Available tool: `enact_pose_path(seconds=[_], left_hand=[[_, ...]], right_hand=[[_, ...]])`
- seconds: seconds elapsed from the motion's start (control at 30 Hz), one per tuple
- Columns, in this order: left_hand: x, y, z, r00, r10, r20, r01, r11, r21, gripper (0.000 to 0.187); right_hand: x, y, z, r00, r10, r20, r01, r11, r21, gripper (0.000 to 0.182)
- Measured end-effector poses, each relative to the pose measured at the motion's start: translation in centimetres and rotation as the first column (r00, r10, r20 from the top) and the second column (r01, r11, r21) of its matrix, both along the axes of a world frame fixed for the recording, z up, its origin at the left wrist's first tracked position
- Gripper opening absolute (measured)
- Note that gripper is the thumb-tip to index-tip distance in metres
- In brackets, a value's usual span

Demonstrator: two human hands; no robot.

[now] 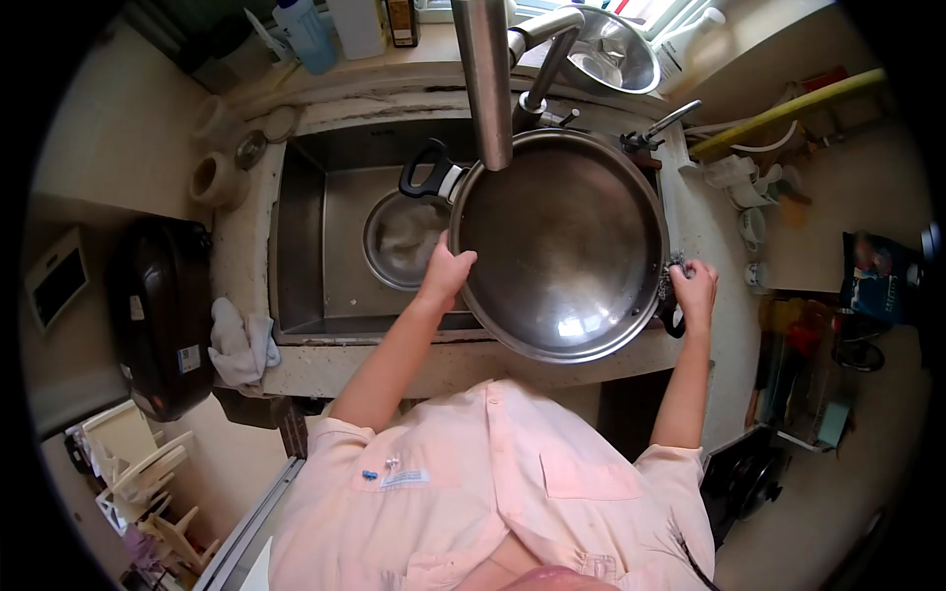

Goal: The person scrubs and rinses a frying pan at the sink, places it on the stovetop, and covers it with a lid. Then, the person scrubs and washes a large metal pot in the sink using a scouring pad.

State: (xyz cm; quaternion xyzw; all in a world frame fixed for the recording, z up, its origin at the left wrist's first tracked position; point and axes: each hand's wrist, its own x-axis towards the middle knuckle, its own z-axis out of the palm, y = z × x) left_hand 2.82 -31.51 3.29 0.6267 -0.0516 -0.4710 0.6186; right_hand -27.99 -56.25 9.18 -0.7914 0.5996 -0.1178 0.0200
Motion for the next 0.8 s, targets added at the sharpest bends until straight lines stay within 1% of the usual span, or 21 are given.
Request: enact_pose_path(seconds=[0.03, 0.07, 0.1, 0.13, 0.2, 0.23, 0.33, 0.37, 0.4, 0.43, 0.47, 0.5, 0.53, 0.6, 0.67, 0.7, 0.73, 0.8], left_hand=[[0.2, -0.1, 0.4, 1.000, -0.017, -0.021, 0.017, 1.000, 0.014, 0.052], [0.4, -0.1, 0.7, 0.999, -0.033, -0.042, 0.034, 0.999, 0.029, 0.050], [0.7, -0.1, 0.5, 0.999, -0.047, -0.017, 0.047, 0.999, 0.017, 0.048], [1.1, -0.2, 0.5, 0.998, -0.053, -0.021, 0.053, 0.999, 0.006, 0.049], [1.9, -0.6, 0.6, 0.997, -0.064, -0.030, 0.064, 0.998, -0.017, 0.050], [2.1, -0.9, 0.2, 1.000, -0.024, -0.008, 0.024, 0.999, -0.031, 0.048], [2.7, -1.4, -1.8, 0.992, -0.104, 0.070, 0.105, 0.994, -0.023, 0.045], [3.0, -1.5, -2.0, 0.993, -0.103, 0.053, 0.106, 0.993, -0.045, 0.044], [3.1, -1.4, -2.1, 0.994, -0.105, 0.035, 0.107, 0.992, -0.063, 0.043], [3.2, -1.2, -2.3, 0.994, -0.112, 0.015, 0.112, 0.990, -0.081, 0.041], [3.2, -0.8, -2.7, 0.994, -0.109, -0.006, 0.109, 0.993, -0.053, 0.039], [3.2, -0.3, -3.1, 0.994, -0.106, -0.026, 0.105, 0.994, -0.028, 0.036], [3.1, 0.2, -3.4, 0.993, -0.105, -0.049, 0.105, 0.994, -0.001, 0.034], [2.6, 1.6, -2.9, 0.983, -0.112, -0.147, 0.105, 0.993, -0.056, 0.028], [2.7, 2.6, -3.0, 0.969, -0.112, -0.222, 0.093, 0.991, -0.098, 0.022], [2.7, 2.9, -3.5, 0.961, -0.111, -0.253, 0.085, 0.990, -0.110, 0.019], [2.7, 3.3, -3.8, 0.952, -0.109, -0.285, 0.077, 0.989, -0.123, 0.017], [2.8, 4.1, -3.3, 0.878, -0.149, -0.455, 0.091, 0.985, -0.146, 0.015]], right_hand=[[-1.6, -1.2, 0.3, 0.974, -0.105, 0.200, 0.025, 0.931, 0.363, 0.025], [-2.9, -2.1, 0.4, 0.902, -0.268, 0.338, -0.034, 0.735, 0.677, 0.022], [-4.2, -2.5, 0.0, 0.861, -0.315, 0.400, -0.096, 0.671, 0.735, 0.021], [-4.3, -2.0, 0.9, 0.814, -0.393, 0.429, -0.127, 0.599, 0.790, 0.023], [-4.6, -0.9, 3.3, 0.708, -0.546, 0.448, -0.207, 0.446, 0.871, 0.030], [-6.0, -1.5, 2.1, 0.640, -0.588, 0.495, -0.317, 0.384, 0.867, 0.041], [-7.8, -2.3, -0.9, 0.525, -0.500, 0.689, -0.502, 0.471, 0.725, 0.047], [-8.4, -3.2, -1.5, 0.565, -0.462, 0.684, -0.451, 0.521, 0.725, 0.049], [-8.1, -3.3, -0.7, 0.540, -0.425, 0.726, -0.470, 0.564, 0.679, 0.049], [-7.6, -2.9, 0.9, 0.513, -0.389, 0.765, -0.485, 0.604, 0.632, 0.049], [-7.1, -2.7, 2.8, 0.484, -0.350, 0.802, -0.498, 0.644, 0.581, 0.049], [-6.2, -2.4, 5.3, 0.461, -0.314, 0.830, -0.552, 0.631, 0.545, 0.050], [-5.8, -2.5, 7.4, 0.501, -0.190, 0.844, -0.565, 0.667, 0.486, 0.041], [-3.3, -1.0, 12.8, 0.459, -0.114, 0.881, -0.596, 0.696, 0.401, 0.046], [-0.6, 0.5, 17.5, 0.427, -0.085, 0.900, -0.643, 0.671, 0.369, 0.049], [1.4, 1.6, 19.9, 0.379, -0.068, 0.923, -0.713, 0.614, 0.338, 0.049], [3.0, 2.4, 21.7, 0.369, -0.081, 0.926, -0.722, 0.602, 0.340, 0.048], [5.9, 3.7, 24.8, 0.351, -0.107, 0.930, -0.739, 0.579, 0.345, 0.045]])
